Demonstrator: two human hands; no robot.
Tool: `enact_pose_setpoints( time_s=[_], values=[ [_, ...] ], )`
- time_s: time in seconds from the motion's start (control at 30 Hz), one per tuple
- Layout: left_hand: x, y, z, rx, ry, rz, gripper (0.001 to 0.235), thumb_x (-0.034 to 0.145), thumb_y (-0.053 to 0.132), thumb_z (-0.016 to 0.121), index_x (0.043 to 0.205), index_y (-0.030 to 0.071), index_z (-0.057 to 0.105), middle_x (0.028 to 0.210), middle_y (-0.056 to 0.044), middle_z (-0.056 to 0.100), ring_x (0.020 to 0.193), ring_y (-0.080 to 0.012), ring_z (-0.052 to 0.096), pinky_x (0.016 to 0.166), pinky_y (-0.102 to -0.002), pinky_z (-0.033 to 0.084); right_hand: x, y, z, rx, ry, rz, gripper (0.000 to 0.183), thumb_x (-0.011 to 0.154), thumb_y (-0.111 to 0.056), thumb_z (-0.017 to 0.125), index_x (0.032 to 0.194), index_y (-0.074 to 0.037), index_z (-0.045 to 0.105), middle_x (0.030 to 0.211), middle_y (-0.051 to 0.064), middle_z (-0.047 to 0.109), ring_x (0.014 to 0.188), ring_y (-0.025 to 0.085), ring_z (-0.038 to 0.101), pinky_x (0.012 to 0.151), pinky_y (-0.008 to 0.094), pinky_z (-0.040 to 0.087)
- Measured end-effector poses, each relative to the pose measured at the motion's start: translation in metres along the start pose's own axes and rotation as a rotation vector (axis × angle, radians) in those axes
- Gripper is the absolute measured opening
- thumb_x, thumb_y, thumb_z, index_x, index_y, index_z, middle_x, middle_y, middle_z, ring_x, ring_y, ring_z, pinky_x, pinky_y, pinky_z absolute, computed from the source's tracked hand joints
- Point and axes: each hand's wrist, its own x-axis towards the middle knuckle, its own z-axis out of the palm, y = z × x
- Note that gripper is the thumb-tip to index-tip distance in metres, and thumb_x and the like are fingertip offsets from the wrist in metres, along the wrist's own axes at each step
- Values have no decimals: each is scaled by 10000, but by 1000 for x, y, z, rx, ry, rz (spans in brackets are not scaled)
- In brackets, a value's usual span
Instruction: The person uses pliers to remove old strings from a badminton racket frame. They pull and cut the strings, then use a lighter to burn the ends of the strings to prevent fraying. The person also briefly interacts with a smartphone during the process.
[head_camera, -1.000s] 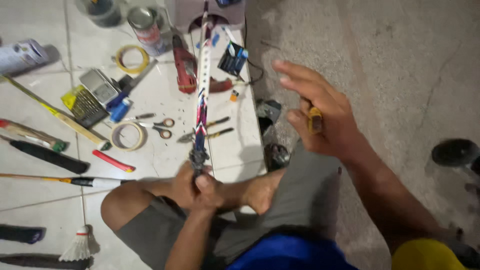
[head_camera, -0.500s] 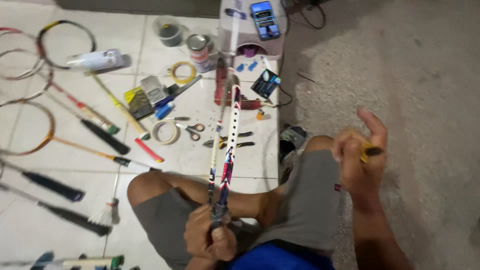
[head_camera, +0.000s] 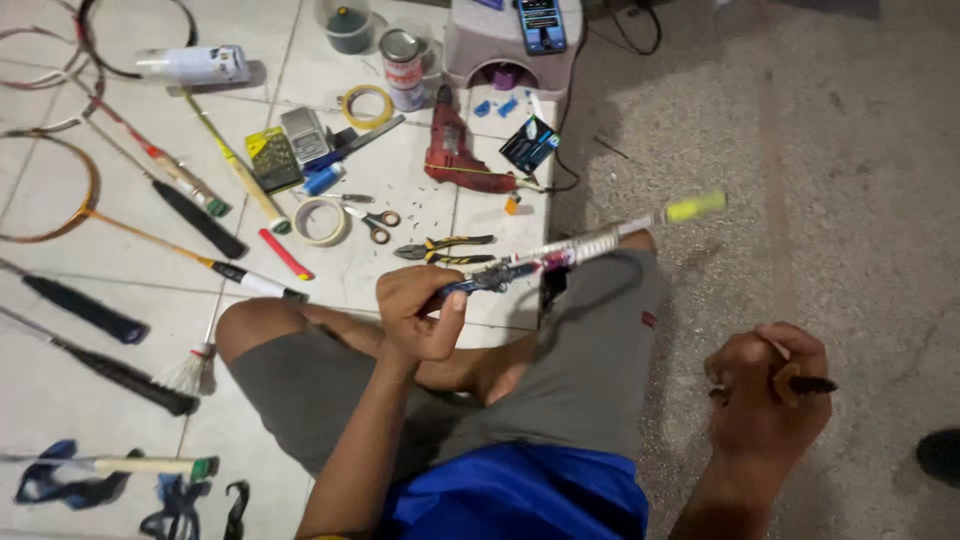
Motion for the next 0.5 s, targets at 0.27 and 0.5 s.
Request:
enact_pose_setpoints(
  time_s=[0.27,0.5],
  values=[
    [-2,-60,26,-178,-30,101,467,1015,332,443,640,63,515,546,-37,461,473,-188,406,536,-354,315,-9,32,1,6,-291,-61,115,1016,-92,479,1096,-169,512,623,39,449,486,118,392,447,266,328],
    [13,-82,54,9,134,78,509,1038,276,399,542,167,417,512,53,397,577,-154,361,871,-414,223,-12,29,29,-428,-661,-307,401,871,-119,718,1258,-135,612,818,-22,598,647,72,537,607,224,472]
  ],
)
